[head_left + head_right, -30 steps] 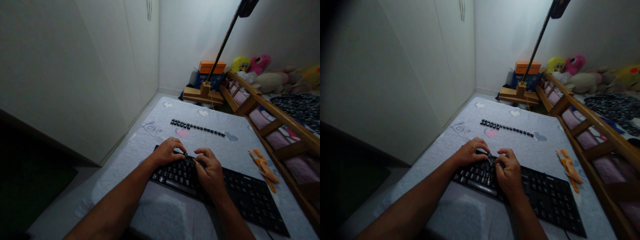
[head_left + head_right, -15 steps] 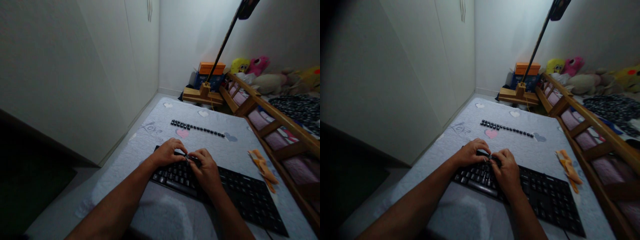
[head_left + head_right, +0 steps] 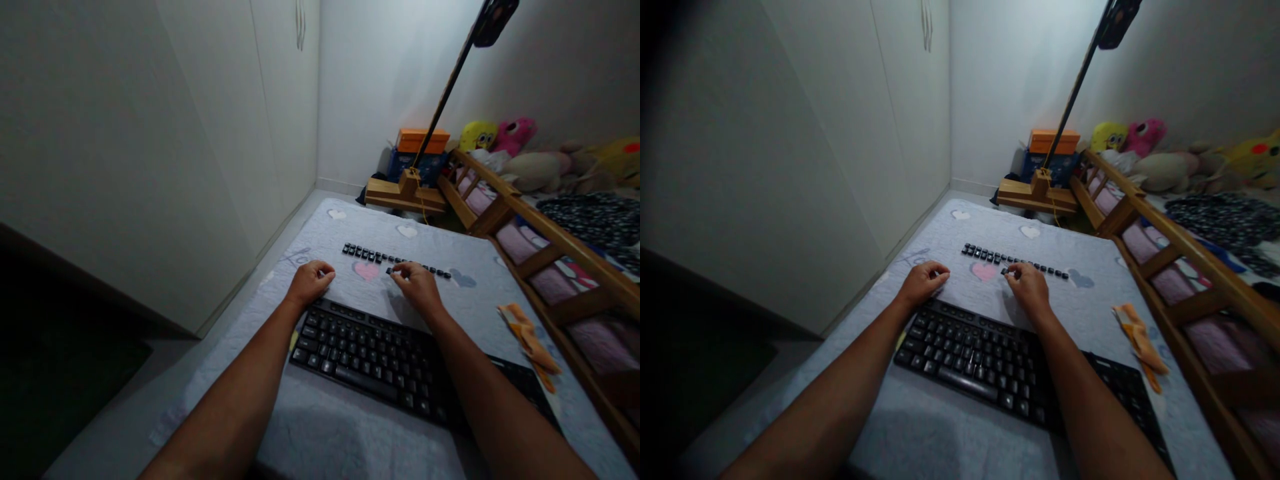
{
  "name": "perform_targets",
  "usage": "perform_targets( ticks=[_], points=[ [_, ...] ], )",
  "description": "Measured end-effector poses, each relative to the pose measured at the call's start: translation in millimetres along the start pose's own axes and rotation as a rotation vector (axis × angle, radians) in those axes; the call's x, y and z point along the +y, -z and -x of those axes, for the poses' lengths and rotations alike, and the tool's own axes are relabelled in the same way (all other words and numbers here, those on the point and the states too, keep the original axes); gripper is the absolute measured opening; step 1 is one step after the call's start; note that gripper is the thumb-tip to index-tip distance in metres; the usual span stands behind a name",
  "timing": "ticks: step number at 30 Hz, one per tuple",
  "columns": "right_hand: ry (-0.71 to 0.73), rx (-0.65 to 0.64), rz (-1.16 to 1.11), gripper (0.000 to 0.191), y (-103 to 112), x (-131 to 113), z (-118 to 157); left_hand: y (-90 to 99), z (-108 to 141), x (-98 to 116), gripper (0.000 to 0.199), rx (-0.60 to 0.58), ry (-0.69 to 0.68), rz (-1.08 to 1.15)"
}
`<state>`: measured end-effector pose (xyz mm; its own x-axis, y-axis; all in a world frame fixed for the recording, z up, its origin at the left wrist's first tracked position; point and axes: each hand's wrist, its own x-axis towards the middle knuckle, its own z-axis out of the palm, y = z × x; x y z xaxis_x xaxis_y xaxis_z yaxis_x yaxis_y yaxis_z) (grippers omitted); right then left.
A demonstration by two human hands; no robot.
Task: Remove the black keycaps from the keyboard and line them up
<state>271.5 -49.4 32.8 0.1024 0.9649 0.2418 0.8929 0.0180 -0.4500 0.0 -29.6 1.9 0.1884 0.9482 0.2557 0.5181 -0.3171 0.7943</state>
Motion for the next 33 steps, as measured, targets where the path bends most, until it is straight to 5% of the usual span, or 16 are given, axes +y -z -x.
perform_targets(
  ticks=[11, 33],
  points=[
    [-0.141, -0.031, 0.125, 0.022, -22, 4, -39, -3.5, 0, -2, 0.017, 0.01, -0.002, -0.048],
    [-0.079, -0.037, 0.171, 0.022, -32, 8, -42, -2.5, 0, 2, 0.018, -0.022, -0.002, -0.056]
  ],
)
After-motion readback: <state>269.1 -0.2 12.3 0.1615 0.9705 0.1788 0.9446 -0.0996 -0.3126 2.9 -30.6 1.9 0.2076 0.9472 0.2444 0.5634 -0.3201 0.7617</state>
